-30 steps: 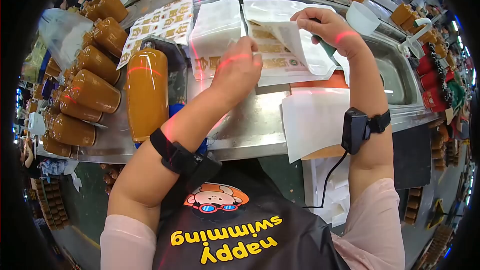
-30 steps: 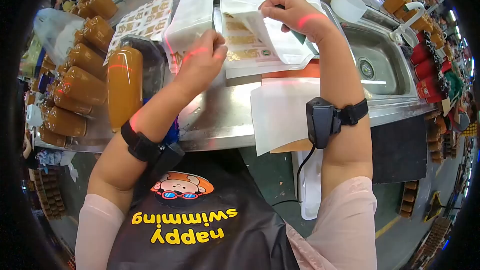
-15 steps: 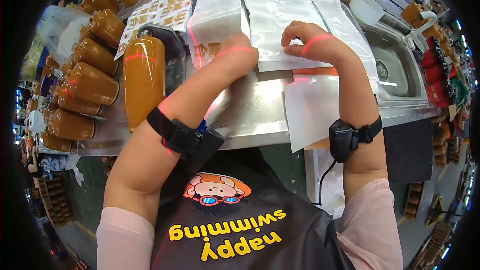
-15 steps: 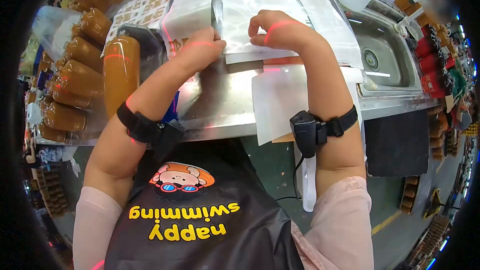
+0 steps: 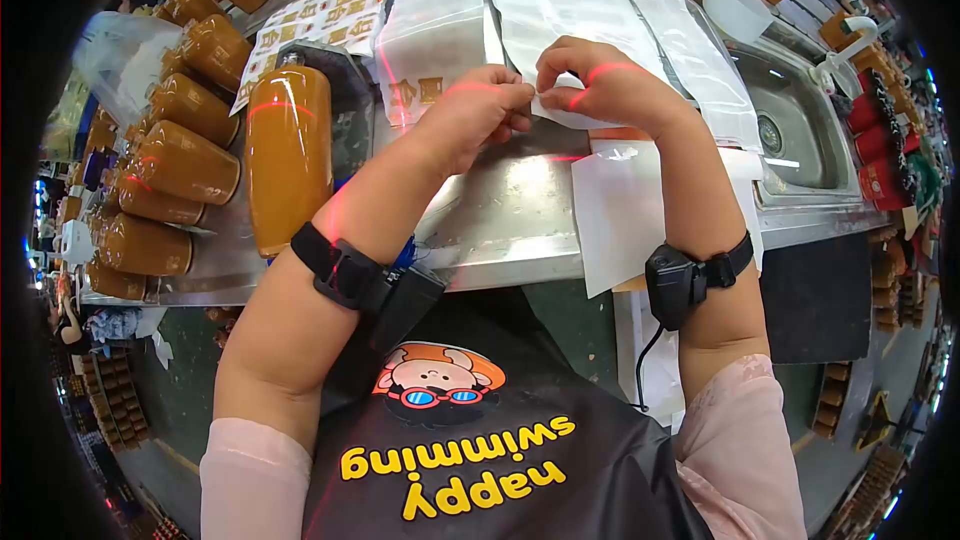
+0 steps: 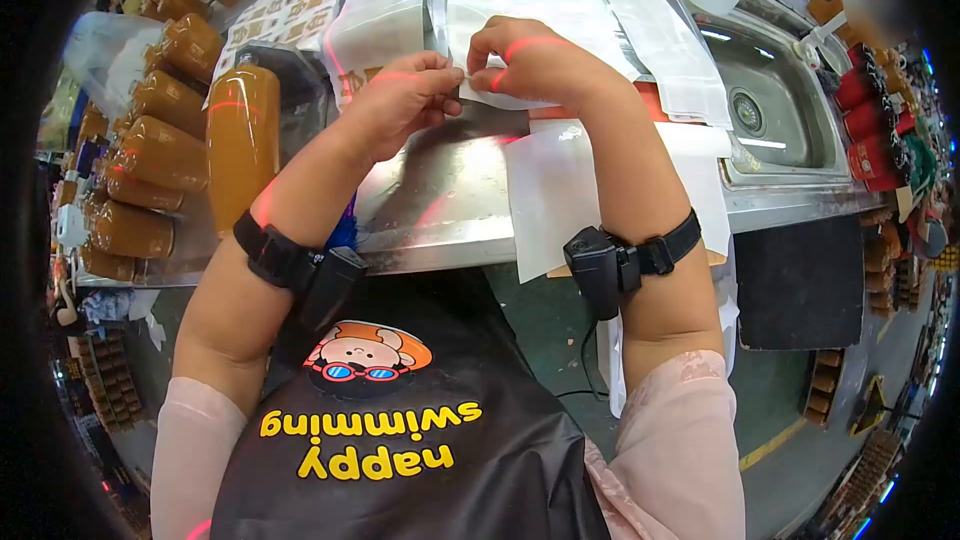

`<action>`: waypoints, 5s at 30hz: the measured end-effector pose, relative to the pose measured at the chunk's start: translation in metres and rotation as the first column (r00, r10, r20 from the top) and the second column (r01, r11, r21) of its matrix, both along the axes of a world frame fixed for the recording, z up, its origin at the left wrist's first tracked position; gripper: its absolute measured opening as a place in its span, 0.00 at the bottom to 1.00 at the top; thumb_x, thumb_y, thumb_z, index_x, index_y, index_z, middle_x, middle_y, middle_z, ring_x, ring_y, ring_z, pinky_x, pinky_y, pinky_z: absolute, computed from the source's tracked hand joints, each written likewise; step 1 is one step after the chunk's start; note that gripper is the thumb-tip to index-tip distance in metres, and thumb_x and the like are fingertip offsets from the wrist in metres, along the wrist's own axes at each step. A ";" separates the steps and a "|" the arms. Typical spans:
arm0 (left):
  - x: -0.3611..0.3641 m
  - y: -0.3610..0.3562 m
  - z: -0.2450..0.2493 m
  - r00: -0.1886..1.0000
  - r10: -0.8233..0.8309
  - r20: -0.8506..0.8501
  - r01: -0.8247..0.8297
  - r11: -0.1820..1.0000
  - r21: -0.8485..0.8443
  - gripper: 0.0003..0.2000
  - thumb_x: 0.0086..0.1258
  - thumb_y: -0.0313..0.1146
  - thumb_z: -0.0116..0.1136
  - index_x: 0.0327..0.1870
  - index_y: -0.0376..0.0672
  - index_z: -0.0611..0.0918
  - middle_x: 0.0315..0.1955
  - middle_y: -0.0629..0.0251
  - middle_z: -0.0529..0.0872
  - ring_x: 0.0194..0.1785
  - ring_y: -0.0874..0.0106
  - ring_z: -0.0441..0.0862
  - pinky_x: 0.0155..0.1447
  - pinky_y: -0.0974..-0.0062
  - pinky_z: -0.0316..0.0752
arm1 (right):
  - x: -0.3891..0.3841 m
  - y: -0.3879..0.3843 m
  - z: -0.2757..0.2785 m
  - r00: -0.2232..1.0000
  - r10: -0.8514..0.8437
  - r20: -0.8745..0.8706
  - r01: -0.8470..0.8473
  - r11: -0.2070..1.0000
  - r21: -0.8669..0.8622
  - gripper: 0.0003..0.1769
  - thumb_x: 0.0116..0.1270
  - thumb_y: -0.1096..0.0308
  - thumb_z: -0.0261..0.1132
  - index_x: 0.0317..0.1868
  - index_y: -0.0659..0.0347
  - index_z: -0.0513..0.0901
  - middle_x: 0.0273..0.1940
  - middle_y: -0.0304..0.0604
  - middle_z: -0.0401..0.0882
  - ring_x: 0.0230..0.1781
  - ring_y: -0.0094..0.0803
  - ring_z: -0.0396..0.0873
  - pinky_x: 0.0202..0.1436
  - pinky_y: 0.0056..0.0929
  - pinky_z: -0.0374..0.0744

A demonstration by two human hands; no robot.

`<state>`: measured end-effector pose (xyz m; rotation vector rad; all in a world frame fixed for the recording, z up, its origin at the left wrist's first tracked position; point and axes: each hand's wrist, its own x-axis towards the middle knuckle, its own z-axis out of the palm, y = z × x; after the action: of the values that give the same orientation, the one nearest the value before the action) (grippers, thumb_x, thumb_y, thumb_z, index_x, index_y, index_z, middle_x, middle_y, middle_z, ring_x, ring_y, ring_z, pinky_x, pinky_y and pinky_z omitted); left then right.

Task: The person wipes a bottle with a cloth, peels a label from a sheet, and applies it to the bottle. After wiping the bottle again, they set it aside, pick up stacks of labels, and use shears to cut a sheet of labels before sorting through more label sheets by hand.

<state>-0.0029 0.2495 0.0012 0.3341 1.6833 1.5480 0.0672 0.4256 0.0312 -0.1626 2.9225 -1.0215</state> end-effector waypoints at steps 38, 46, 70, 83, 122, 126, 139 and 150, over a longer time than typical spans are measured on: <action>0.001 0.005 -0.003 0.953 -0.071 -0.296 0.000 0.972 -0.235 0.14 0.63 0.40 0.58 0.41 0.38 0.78 0.33 0.64 0.81 0.35 0.76 0.79 0.36 0.81 0.70 | -0.015 0.016 -0.013 0.994 -0.033 -0.104 0.016 0.986 -0.164 0.05 0.59 0.74 0.58 0.34 0.65 0.79 0.42 0.35 0.79 0.38 0.23 0.73 0.45 0.21 0.72; -0.006 0.022 0.039 0.258 -0.306 -0.917 -0.253 0.894 -0.369 0.21 0.64 0.38 0.56 0.56 0.42 0.72 0.45 0.44 0.78 0.47 0.51 0.79 0.48 0.60 0.76 | -0.016 0.047 0.020 0.961 -0.252 -0.111 0.188 0.895 -0.404 0.04 0.62 0.67 0.60 0.35 0.58 0.78 0.39 0.29 0.77 0.32 0.17 0.67 0.34 0.18 0.69; -0.111 0.097 0.017 0.096 -0.369 -0.925 -0.364 0.852 -0.377 0.11 0.66 0.32 0.48 0.44 0.46 0.82 0.40 0.53 0.85 0.46 0.52 0.80 0.49 0.58 0.76 | 0.130 0.037 0.032 0.714 -0.425 -0.556 0.380 0.903 -0.203 0.08 0.64 0.73 0.62 0.42 0.67 0.81 0.44 0.42 0.78 0.37 0.24 0.75 0.38 0.21 0.73; 0.124 0.105 0.055 -0.118 -0.053 -0.992 0.625 0.772 -0.116 0.16 0.58 0.28 0.59 0.49 0.44 0.77 0.33 0.56 0.83 0.43 0.57 0.79 0.47 0.64 0.76 | 0.187 -0.005 0.005 0.285 -0.959 -0.004 0.201 0.064 -0.977 0.28 0.69 0.70 0.54 0.69 0.65 0.64 0.62 0.50 0.71 0.61 0.38 0.72 0.66 0.35 0.70; 0.040 0.178 0.030 0.337 -0.489 -0.805 0.512 0.812 -0.279 0.14 0.69 0.36 0.52 0.49 0.37 0.80 0.46 0.54 0.82 0.49 0.63 0.79 0.54 0.70 0.72 | 0.153 0.194 -0.031 0.666 -0.737 0.120 0.743 0.668 -0.020 0.12 0.59 0.66 0.66 0.42 0.63 0.82 0.34 0.38 0.79 0.33 0.26 0.76 0.35 0.24 0.72; 0.054 0.200 0.017 0.401 -0.457 -0.794 0.553 0.812 -0.188 0.16 0.67 0.36 0.54 0.51 0.36 0.79 0.47 0.51 0.81 0.50 0.61 0.79 0.54 0.69 0.73 | 0.158 0.170 -0.015 0.675 -0.699 0.237 0.719 0.549 -0.427 0.10 0.65 0.63 0.65 0.41 0.60 0.80 0.38 0.33 0.78 0.30 0.17 0.69 0.32 0.18 0.68; 0.058 0.226 -0.003 0.666 -0.346 -0.661 0.461 0.887 0.000 0.13 0.65 0.37 0.56 0.44 0.37 0.79 0.34 0.61 0.82 0.39 0.73 0.79 0.43 0.74 0.74 | 0.139 0.162 -0.018 0.739 -0.673 0.033 0.575 0.604 -0.552 0.07 0.61 0.65 0.65 0.37 0.57 0.79 0.56 0.35 0.75 0.38 0.20 0.71 0.37 0.21 0.71; -0.068 0.210 0.040 0.832 -0.124 -0.541 0.122 0.992 -0.040 0.11 0.61 0.31 0.53 0.41 0.35 0.78 0.28 0.65 0.78 0.26 0.77 0.76 0.28 0.80 0.67 | 0.163 0.180 -0.040 0.571 -0.820 -0.044 0.804 0.569 -0.175 0.08 0.59 0.66 0.65 0.31 0.62 0.78 0.36 0.35 0.74 0.34 0.23 0.69 0.37 0.24 0.69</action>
<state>-0.0713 0.4591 0.0417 0.9379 2.0407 1.4309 0.2298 0.6059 -0.0086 1.3152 3.0073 -1.3004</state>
